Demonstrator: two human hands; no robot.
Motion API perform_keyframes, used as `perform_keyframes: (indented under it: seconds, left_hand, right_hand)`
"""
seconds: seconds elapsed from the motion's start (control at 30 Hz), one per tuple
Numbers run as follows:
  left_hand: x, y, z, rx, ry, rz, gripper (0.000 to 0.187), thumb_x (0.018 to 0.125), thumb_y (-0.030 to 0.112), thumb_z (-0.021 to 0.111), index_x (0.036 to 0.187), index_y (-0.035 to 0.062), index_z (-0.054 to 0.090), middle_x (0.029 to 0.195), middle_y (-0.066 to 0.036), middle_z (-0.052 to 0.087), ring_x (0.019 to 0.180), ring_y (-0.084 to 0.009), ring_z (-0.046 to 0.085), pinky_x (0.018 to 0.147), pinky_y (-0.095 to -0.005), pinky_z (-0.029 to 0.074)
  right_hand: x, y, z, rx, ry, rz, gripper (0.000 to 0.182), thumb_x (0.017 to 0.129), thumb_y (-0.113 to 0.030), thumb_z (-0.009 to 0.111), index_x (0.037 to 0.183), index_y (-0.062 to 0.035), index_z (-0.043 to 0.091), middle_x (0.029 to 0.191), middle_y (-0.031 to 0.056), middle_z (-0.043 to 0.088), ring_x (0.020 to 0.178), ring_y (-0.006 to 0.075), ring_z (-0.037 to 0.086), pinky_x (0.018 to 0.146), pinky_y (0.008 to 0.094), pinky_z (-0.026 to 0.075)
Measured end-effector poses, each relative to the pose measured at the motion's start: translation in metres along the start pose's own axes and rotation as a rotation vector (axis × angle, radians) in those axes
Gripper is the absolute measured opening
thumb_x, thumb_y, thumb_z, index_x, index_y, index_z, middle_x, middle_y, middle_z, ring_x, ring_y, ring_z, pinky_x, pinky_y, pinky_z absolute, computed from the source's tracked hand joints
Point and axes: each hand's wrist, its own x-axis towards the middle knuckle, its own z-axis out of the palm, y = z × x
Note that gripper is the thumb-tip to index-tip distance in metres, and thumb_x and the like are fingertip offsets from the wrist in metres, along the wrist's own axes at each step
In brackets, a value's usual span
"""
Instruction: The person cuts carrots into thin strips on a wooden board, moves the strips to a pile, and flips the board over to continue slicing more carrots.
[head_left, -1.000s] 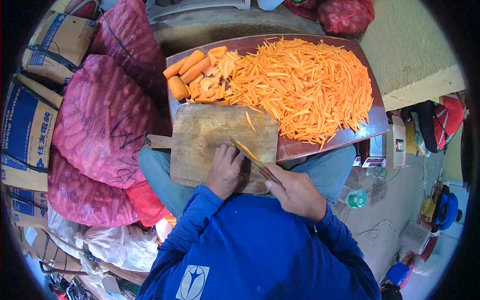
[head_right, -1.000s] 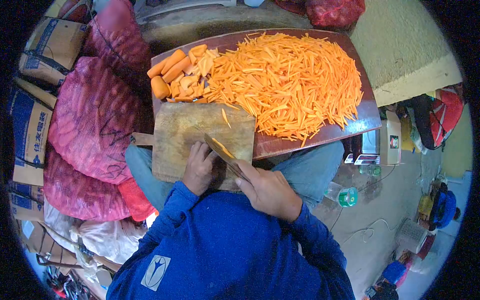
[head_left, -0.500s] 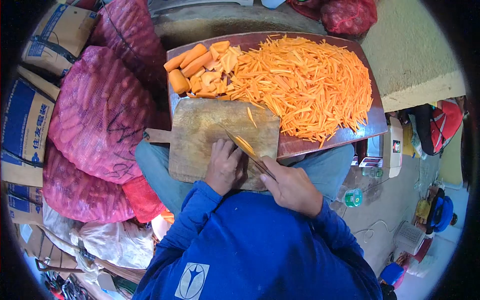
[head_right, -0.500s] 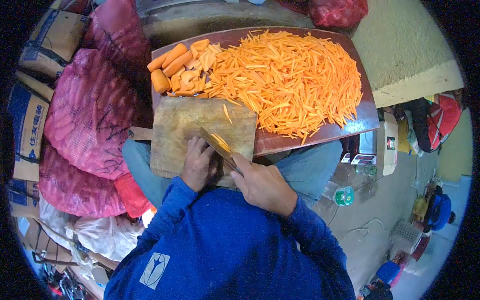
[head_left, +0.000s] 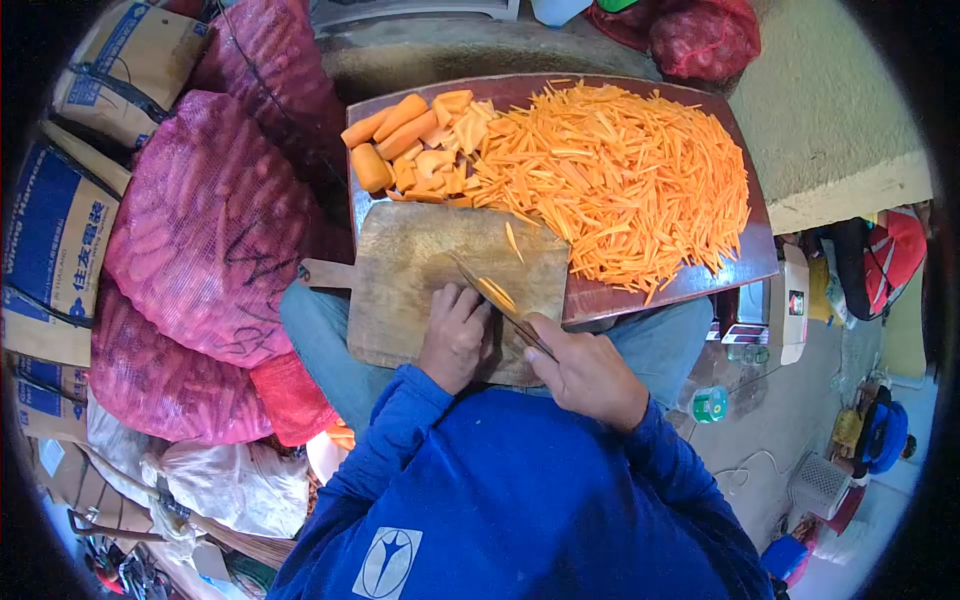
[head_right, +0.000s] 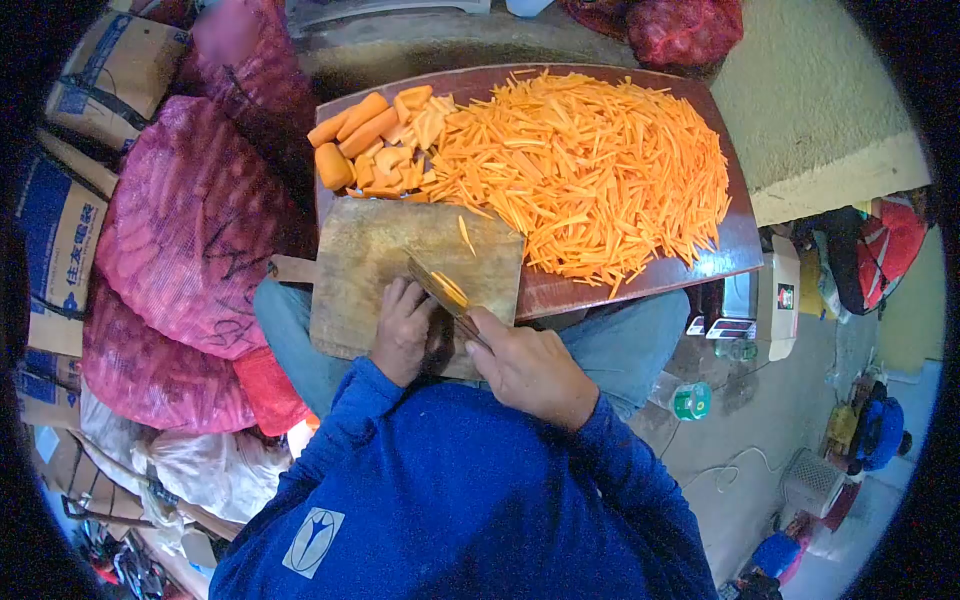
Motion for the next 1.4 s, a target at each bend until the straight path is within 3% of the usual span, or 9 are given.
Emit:
perform_keyframes:
  seconds: [0.2, 0.4, 0.6, 0.67, 0.9, 1.2, 1.3, 1.37, 1.4]
  left_hand:
    - [-0.001, -0.001, 0.005, -0.03, 0.046, 0.002, 0.038, 0.072, 0.001, 0.075, 0.109, -0.0029, 0.071, 0.108, -0.017, 0.064, 0.1, -0.0378, 0.059, 0.088, -0.0477, 0.049]
    - [-0.002, 0.002, 0.001, -0.03, 0.049, -0.034, 0.039, 0.072, 0.001, 0.075, 0.111, -0.0036, 0.071, 0.108, -0.018, 0.064, 0.1, -0.0385, 0.059, 0.089, -0.0484, 0.05]
    - [-0.002, 0.0, 0.004, -0.064, 0.055, -0.044, 0.037, 0.074, 0.001, 0.076, 0.111, -0.0033, 0.071, 0.107, -0.018, 0.064, 0.099, -0.0389, 0.058, 0.087, -0.0485, 0.049]
    - [-0.004, -0.001, 0.004, -0.053, 0.061, -0.059, 0.036, 0.075, 0.001, 0.076, 0.11, -0.0032, 0.071, 0.107, -0.018, 0.064, 0.099, -0.0388, 0.058, 0.086, -0.0484, 0.049]
    - [-0.004, -0.002, 0.007, -0.038, 0.067, -0.074, 0.036, 0.075, 0.002, 0.077, 0.11, -0.0035, 0.072, 0.106, -0.017, 0.063, 0.098, -0.038, 0.058, 0.085, -0.0481, 0.048]
    - [-0.001, -0.001, 0.002, -0.042, 0.047, -0.075, 0.034, 0.074, 0.002, 0.076, 0.107, -0.0017, 0.072, 0.108, -0.015, 0.064, 0.101, -0.037, 0.058, 0.085, -0.048, 0.048]
    - [-0.002, 0.0, 0.004, -0.036, 0.063, -0.09, 0.029, 0.075, -0.001, 0.076, 0.104, -0.0013, 0.072, 0.106, -0.015, 0.064, 0.098, -0.0369, 0.058, 0.085, -0.0476, 0.048]
    - [-0.004, -0.001, 0.007, -0.017, 0.082, -0.103, 0.026, 0.077, -0.002, 0.077, 0.102, -0.0014, 0.072, 0.104, -0.015, 0.064, 0.096, -0.037, 0.059, 0.084, -0.0474, 0.049]
    - [-0.003, -0.003, 0.01, -0.062, 0.139, -0.107, 0.023, 0.078, -0.003, 0.078, 0.101, -0.0016, 0.072, 0.101, -0.015, 0.065, 0.094, -0.0369, 0.06, 0.083, -0.0467, 0.049]
  right_hand:
    - [0.012, 0.005, 0.008, 0.006, 0.074, -0.154, 0.039, 0.107, -0.025, 0.061, 0.139, -0.0028, 0.054, 0.092, 0.031, 0.072, 0.086, 0.052, 0.071, 0.072, 0.0628, 0.054]
    - [-0.002, 0.013, 0.004, 0.057, 0.04, -0.064, 0.041, 0.107, -0.026, 0.062, 0.139, -0.0012, 0.054, 0.089, 0.0316, 0.071, 0.085, 0.0525, 0.071, 0.072, 0.0626, 0.054]
    - [0.016, 0.004, 0.007, -0.015, 0.072, -0.133, 0.038, 0.107, -0.025, 0.062, 0.136, -0.0014, 0.056, 0.086, 0.0309, 0.071, 0.083, 0.0533, 0.07, 0.07, 0.0625, 0.054]
    - [0.012, 0.01, 0.003, 0.114, 0.135, -0.126, 0.035, 0.107, -0.025, 0.061, 0.133, -0.0016, 0.058, 0.085, 0.0305, 0.07, 0.083, 0.0533, 0.07, 0.07, 0.0622, 0.053]
    - [0.001, 0.005, -0.002, 0.146, 0.1, -0.101, 0.038, 0.107, -0.024, 0.061, 0.136, -0.0008, 0.058, 0.085, 0.031, 0.07, 0.084, 0.0534, 0.07, 0.07, 0.0621, 0.053]
    - [0.015, -0.006, 0.003, -0.038, 0.0, -0.046, 0.042, 0.107, -0.024, 0.062, 0.141, -0.0012, 0.054, 0.089, 0.03, 0.072, 0.083, 0.0512, 0.072, 0.07, 0.0625, 0.054]
    - [0.018, -0.001, 0.008, 0.005, 0.007, -0.083, 0.042, 0.107, -0.023, 0.062, 0.142, -0.0007, 0.056, 0.096, 0.0311, 0.073, 0.089, 0.052, 0.071, 0.074, 0.0594, 0.056]
    - [0.016, 0.012, 0.011, 0.291, 0.222, -0.154, 0.041, 0.108, -0.022, 0.062, 0.143, -0.0005, 0.06, 0.102, 0.03, 0.074, 0.091, 0.0475, 0.075, 0.079, 0.0512, 0.059]
    - [0.014, 0.013, 0.008, 0.291, 0.218, -0.16, 0.041, 0.108, -0.022, 0.062, 0.143, -0.0005, 0.06, 0.102, 0.03, 0.074, 0.091, 0.0475, 0.075, 0.079, 0.0512, 0.059]
